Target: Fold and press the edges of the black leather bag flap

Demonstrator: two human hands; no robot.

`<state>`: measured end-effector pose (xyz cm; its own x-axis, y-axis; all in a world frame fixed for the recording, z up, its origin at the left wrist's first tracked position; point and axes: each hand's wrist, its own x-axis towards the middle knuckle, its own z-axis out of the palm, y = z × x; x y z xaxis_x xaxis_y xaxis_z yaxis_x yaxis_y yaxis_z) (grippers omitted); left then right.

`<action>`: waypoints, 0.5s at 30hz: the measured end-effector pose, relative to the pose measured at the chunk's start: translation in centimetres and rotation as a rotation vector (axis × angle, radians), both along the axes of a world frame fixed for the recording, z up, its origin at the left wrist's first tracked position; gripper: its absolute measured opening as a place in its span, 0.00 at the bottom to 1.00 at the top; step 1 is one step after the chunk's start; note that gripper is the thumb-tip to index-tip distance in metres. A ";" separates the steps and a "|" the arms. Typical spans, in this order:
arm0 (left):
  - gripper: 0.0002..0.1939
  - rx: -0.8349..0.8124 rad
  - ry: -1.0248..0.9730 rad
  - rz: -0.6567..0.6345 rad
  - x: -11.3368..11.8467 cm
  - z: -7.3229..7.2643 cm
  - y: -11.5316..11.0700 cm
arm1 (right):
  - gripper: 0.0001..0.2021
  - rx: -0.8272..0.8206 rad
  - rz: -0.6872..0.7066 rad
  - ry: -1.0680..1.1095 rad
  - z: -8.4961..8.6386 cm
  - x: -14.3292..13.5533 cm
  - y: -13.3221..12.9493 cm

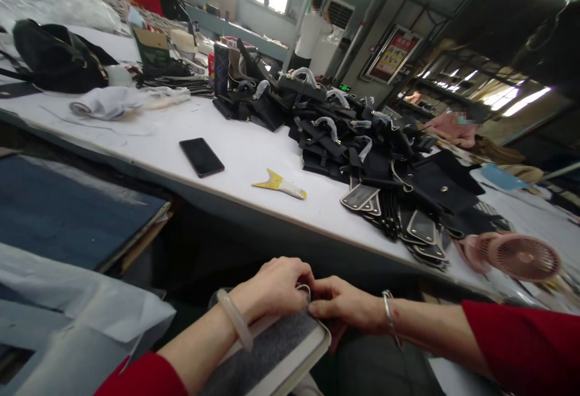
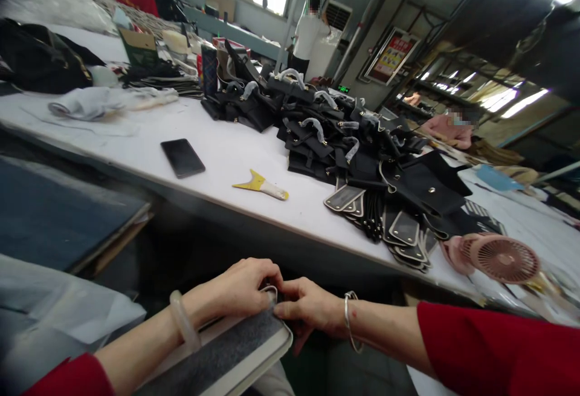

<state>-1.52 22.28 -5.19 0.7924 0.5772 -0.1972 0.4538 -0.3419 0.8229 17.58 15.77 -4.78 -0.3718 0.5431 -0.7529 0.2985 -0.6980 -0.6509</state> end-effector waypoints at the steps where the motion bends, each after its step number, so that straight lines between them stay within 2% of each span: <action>1: 0.17 -0.002 0.008 0.012 -0.5 0.3 -0.2 | 0.30 0.040 0.000 0.013 -0.2 0.1 -0.3; 3: 0.20 0.014 0.039 0.069 -1.8 1.0 -0.9 | 0.35 0.134 -0.003 0.028 -0.7 0.4 -1.0; 6: 0.20 0.087 0.121 0.250 -3.8 2.0 -3.2 | 0.38 0.198 0.000 0.021 -2.1 1.1 -1.3; 9: 0.16 0.195 0.183 0.451 -4.6 2.3 -6.2 | 0.42 0.164 -0.017 0.000 -4.8 1.2 0.1; 11: 0.16 0.282 0.186 0.510 -4.4 2.0 -7.7 | 0.45 0.162 -0.012 -0.045 -7.1 0.4 1.8; 12: 0.16 0.325 0.187 0.517 -4.1 1.6 -8.3 | 0.43 0.160 0.009 -0.079 -8.3 -0.3 2.7; 15: 0.16 0.447 0.196 0.520 -3.1 0.1 -9.2 | 0.26 0.165 0.127 -0.169 -10.8 -3.2 5.2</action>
